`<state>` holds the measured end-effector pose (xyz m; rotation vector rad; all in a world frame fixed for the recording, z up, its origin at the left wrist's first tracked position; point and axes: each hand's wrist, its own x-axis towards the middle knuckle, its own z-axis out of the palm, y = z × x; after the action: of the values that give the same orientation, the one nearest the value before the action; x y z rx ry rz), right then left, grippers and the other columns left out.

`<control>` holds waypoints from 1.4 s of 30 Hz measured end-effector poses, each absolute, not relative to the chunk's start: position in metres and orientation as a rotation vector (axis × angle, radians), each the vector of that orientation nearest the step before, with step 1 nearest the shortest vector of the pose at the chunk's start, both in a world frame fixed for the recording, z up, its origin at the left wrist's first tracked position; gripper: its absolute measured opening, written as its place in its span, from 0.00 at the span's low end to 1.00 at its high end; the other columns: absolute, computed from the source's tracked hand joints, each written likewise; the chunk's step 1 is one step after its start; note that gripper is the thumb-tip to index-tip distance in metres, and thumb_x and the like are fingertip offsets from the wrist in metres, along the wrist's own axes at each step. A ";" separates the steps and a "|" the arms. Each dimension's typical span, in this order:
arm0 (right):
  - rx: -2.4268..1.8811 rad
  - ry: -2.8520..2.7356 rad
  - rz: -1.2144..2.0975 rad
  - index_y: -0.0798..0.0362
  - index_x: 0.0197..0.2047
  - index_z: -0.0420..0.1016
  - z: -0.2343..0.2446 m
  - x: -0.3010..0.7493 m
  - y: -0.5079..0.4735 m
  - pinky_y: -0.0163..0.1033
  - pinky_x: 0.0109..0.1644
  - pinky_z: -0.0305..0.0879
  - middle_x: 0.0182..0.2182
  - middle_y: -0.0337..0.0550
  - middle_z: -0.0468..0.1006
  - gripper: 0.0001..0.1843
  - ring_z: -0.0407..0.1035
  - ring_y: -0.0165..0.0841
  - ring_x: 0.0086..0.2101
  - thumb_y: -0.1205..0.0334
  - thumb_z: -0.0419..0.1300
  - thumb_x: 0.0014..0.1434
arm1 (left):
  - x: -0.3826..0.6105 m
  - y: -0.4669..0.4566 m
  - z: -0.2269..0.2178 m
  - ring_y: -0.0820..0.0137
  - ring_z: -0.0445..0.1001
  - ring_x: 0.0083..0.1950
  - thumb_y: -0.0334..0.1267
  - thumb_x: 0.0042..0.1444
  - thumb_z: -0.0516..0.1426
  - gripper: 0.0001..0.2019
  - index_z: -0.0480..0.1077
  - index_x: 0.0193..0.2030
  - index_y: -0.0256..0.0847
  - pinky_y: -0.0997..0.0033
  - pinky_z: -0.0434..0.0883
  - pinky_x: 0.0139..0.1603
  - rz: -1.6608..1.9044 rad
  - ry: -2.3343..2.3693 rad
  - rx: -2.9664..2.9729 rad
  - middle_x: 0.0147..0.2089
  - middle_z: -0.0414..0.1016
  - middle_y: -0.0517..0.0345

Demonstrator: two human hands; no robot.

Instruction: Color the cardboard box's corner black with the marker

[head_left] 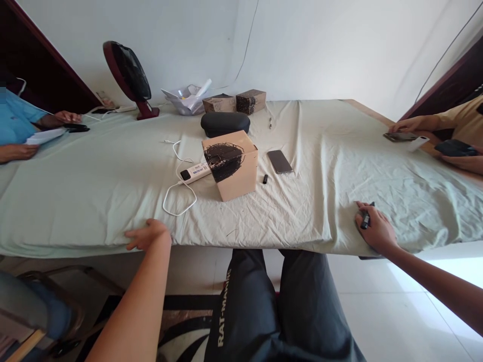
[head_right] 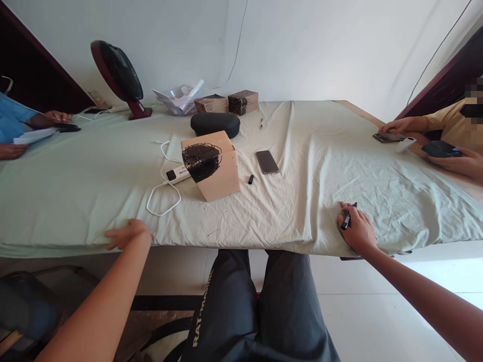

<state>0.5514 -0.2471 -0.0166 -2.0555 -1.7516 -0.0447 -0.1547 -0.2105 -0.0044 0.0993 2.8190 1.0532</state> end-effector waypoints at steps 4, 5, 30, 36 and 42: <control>-2.049 -1.758 -0.056 0.46 0.49 0.66 -0.018 0.553 -0.246 0.61 0.71 0.64 0.63 0.58 0.81 0.15 0.72 0.55 0.66 0.47 0.51 0.67 | -0.155 -0.208 -0.004 0.32 0.77 0.67 0.44 0.61 0.60 0.39 0.52 0.75 0.36 0.34 0.75 0.65 1.050 2.823 -0.155 0.73 0.58 0.22; -2.047 -1.763 -0.058 0.46 0.49 0.66 -0.019 0.554 -0.246 0.62 0.72 0.64 0.63 0.58 0.81 0.15 0.72 0.55 0.66 0.47 0.51 0.67 | -0.155 -0.208 -0.004 0.32 0.77 0.67 0.45 0.61 0.61 0.40 0.52 0.76 0.37 0.34 0.75 0.65 1.059 2.818 -0.145 0.73 0.59 0.23; -2.086 -1.740 -0.037 0.47 0.51 0.67 -0.020 0.555 -0.245 0.61 0.72 0.64 0.64 0.59 0.81 0.17 0.70 0.56 0.68 0.46 0.51 0.66 | -0.155 -0.209 -0.002 0.31 0.75 0.67 0.51 0.55 0.67 0.47 0.52 0.75 0.36 0.33 0.74 0.66 1.080 2.805 -0.121 0.75 0.58 0.23; -2.096 -1.721 -0.033 0.47 0.51 0.67 -0.018 0.554 -0.245 0.62 0.72 0.64 0.65 0.60 0.80 0.17 0.71 0.56 0.67 0.47 0.52 0.65 | -0.159 -0.208 -0.007 0.32 0.75 0.67 0.49 0.56 0.66 0.46 0.52 0.76 0.37 0.35 0.75 0.65 1.056 2.821 -0.140 0.75 0.58 0.24; -2.036 -1.699 -0.014 0.45 0.49 0.67 -0.017 0.551 -0.245 0.63 0.73 0.64 0.61 0.57 0.83 0.14 0.72 0.55 0.66 0.49 0.55 0.63 | -0.155 -0.208 -0.005 0.29 0.71 0.70 0.51 0.56 0.65 0.47 0.52 0.77 0.37 0.29 0.71 0.67 1.109 2.781 -0.099 0.75 0.58 0.22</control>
<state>0.5507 -0.2453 -0.0171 -2.0359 -1.6988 -0.0142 -0.1552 -0.2082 -0.0050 -0.0985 2.7807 1.1091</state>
